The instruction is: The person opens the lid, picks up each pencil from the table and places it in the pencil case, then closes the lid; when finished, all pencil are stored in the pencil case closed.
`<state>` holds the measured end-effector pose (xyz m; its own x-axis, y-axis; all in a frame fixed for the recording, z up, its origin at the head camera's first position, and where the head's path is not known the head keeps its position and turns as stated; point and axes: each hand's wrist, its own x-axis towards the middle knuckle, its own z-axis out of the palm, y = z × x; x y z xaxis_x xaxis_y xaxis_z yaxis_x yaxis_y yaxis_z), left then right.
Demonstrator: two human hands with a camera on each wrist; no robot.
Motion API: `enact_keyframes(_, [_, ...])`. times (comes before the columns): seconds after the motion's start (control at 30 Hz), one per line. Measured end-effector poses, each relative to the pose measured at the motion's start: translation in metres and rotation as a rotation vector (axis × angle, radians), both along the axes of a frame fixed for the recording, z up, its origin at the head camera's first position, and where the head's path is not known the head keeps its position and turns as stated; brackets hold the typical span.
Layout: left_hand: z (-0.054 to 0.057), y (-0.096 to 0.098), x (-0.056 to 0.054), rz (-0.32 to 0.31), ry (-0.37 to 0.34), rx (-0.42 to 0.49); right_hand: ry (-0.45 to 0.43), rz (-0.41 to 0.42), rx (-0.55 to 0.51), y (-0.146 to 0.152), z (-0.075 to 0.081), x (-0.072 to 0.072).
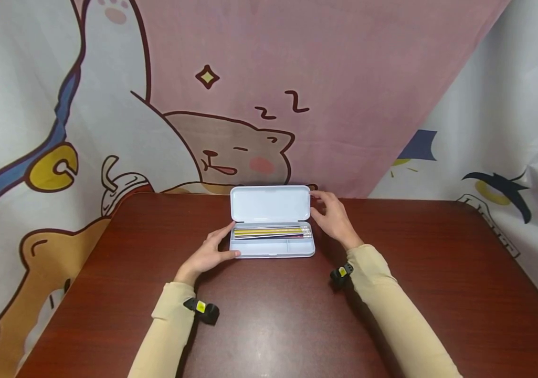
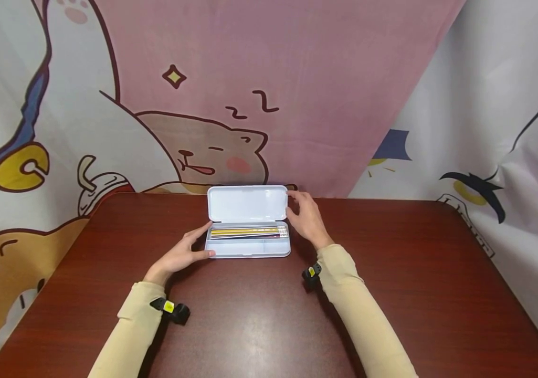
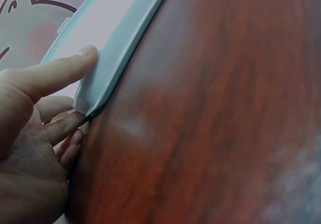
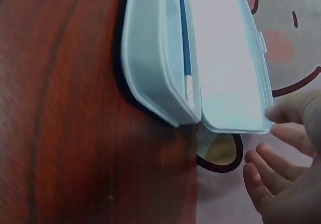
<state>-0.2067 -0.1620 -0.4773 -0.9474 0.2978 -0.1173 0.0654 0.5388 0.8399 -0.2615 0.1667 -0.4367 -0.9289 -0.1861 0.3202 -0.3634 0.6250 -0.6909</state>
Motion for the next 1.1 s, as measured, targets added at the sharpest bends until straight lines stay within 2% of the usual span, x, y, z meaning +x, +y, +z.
enact_keyframes(0.17, [0.0,0.0,0.0,0.006,-0.012,0.011,-0.003,0.048,0.059,0.002,0.002,-0.008])
enact_keyframes(0.3, [0.001,0.001,0.001,0.007,-0.012,0.011,-0.091,0.128,0.103,0.001,-0.001,-0.01])
enact_keyframes(0.4, [0.001,0.001,0.001,0.006,-0.012,0.011,-0.131,0.148,0.082,-0.001,-0.003,-0.008])
enact_keyframes(0.77, [0.001,0.002,0.0,0.025,-0.022,0.021,-0.053,0.18,-0.023,-0.002,-0.003,0.007])
enact_keyframes(0.97, [0.0,0.001,0.0,0.028,-0.016,0.025,0.011,0.203,-0.041,0.001,-0.006,0.016])
enact_keyframes(1.1, [0.001,0.001,0.0,0.026,-0.021,0.02,0.016,0.196,-0.015,0.005,-0.003,0.024])
